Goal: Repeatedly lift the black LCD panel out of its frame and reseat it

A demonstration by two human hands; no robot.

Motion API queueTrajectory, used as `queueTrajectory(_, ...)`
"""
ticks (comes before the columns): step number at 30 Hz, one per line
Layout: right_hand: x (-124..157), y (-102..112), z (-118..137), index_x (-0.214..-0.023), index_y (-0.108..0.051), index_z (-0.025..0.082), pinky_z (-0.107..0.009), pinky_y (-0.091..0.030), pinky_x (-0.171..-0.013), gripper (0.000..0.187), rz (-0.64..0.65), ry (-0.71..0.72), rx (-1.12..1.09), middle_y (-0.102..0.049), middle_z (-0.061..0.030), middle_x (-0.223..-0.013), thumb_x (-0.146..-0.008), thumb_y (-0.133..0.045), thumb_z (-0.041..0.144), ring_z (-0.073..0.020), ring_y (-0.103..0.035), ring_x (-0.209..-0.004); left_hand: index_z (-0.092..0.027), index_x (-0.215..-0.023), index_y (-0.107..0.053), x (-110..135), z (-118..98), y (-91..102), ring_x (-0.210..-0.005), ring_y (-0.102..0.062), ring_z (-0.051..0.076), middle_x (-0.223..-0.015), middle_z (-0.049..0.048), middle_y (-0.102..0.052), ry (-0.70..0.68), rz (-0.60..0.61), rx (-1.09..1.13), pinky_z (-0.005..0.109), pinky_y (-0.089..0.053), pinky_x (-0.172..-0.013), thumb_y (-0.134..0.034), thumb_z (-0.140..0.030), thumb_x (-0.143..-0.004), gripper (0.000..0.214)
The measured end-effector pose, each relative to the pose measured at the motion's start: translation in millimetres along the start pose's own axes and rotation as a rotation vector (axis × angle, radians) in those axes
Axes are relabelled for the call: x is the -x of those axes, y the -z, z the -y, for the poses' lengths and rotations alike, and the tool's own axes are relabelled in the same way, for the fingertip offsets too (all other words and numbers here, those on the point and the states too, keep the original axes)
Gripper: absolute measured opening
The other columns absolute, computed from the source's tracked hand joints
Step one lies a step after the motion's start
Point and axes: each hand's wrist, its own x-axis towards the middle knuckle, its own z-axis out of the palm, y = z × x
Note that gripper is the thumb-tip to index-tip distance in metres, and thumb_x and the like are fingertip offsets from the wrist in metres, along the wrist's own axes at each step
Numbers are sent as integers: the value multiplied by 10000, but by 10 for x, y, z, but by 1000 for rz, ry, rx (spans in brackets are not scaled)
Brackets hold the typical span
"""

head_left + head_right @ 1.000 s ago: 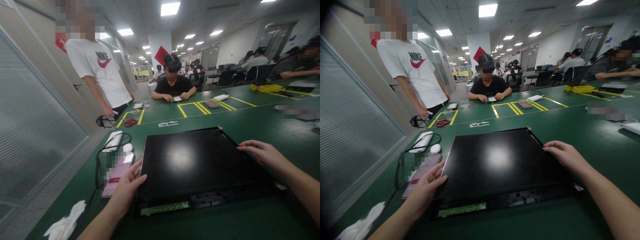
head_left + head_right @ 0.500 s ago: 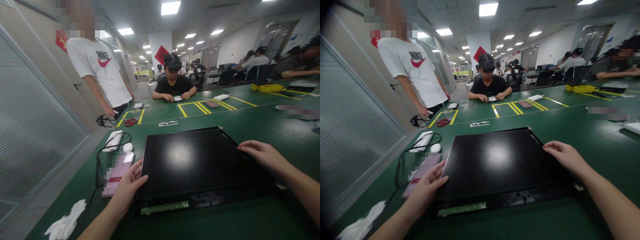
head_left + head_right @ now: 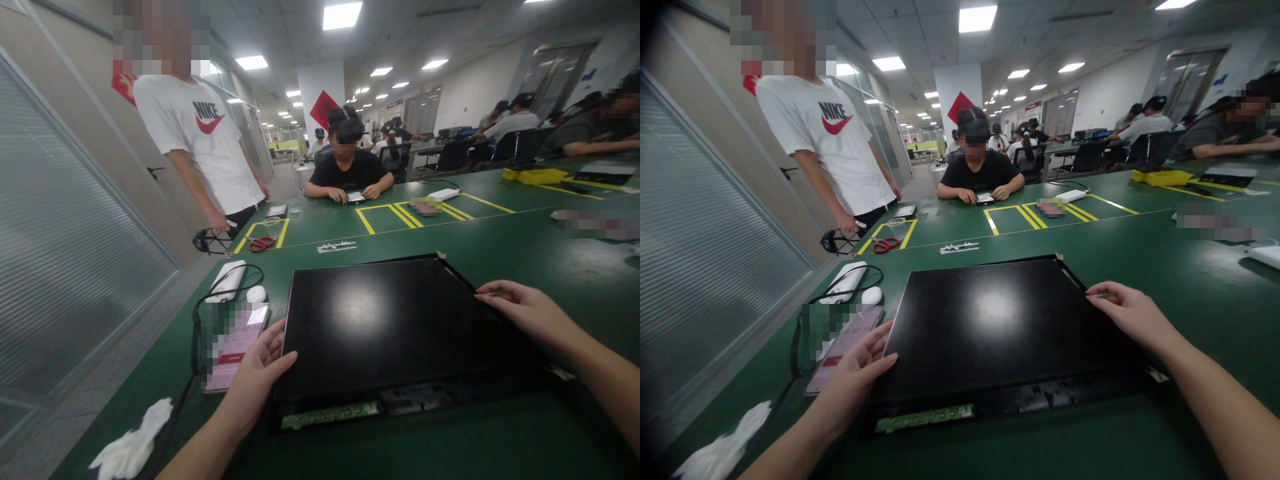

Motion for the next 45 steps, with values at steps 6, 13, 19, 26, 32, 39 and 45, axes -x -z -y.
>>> queueTrajectory(6, -9, -8, -14, -938, -739, 257, -391, -514, -810, 458, 3, 32, 51, -791, -52, -900, -660, -632, 605, -286, -728, -882, -144, -1354, -599, -21, -10, -10, -1275, -632, 373, -1283, 172, -736, 2, 16, -2, 472, -476, -1121, -963, -283, -604, 845)
queueTrajectory(13, -7, -16, -20, -903, -743, 258, -417, -501, -809, 469, -18, 66, 79, -795, -57, -873, -637, -605, 618, -295, -728, -845, -136, -1424, -555, -26, 2, 18, -1294, -619, 355, -1332, 179, -709, -14, 43, -17, 447, -464, -1131, -951, -305, -640, 895)
queueTrajectory(19, 24, -5, 45, -868, -746, 268, -428, -494, -828, 452, -12, 65, 96, -799, -55, -894, -621, -606, 620, -310, -729, -875, -176, -1422, -586, -81, 116, 99, -1241, -659, 351, -1293, 157, -734, -34, 43, -26, 466, -478, -1115, -938, -282, -658, 847)
queueTrajectory(26, 42, -17, 77, -849, -740, 265, -414, -485, -847, 455, -18, 44, 83, -793, -55, -908, -597, -588, 612, -299, -719, -886, -174, -1426, -585, -104, 124, 116, -1230, -665, 355, -1280, 162, -738, -22, 29, -28, 464, -496, -1093, -945, -272, -635, 875)
queueTrajectory(32, 7, -7, 35, -838, -745, 271, -409, -489, -852, 415, -17, 77, 116, -791, -53, -921, -625, -591, 591, -294, -717, -893, -170, -1427, -582, -82, 106, 112, -1236, -660, 353, -1315, 169, -719, -39, 49, -28, 459, -488, -1103, -939, -264, -651, 860)
queueTrajectory(39, 19, 7, 52, -817, -747, 280, -399, -506, -799, 370, -22, 93, 162, -792, -41, -885, -655, -580, 568, -290, -721, -852, -170, -1418, -594, -84, 120, 101, -1227, -664, 363, -1291, 167, -731, -40, 35, -17, 455, -515, -1070, -940, -277, -640, 859)
queueTrajectory(45, 44, 12, 98, -810, -754, 284, -404, -508, -811, 353, -25, 79, 152, -796, -38, -875, -646, -588, 550, -296, -726, -856, -177, -1423, -589, -28, 19, 32, -1231, -660, 370, -1385, 162, -679, 6, 15, -36, 439, -538, -1040, -944, -346, -644, 873)
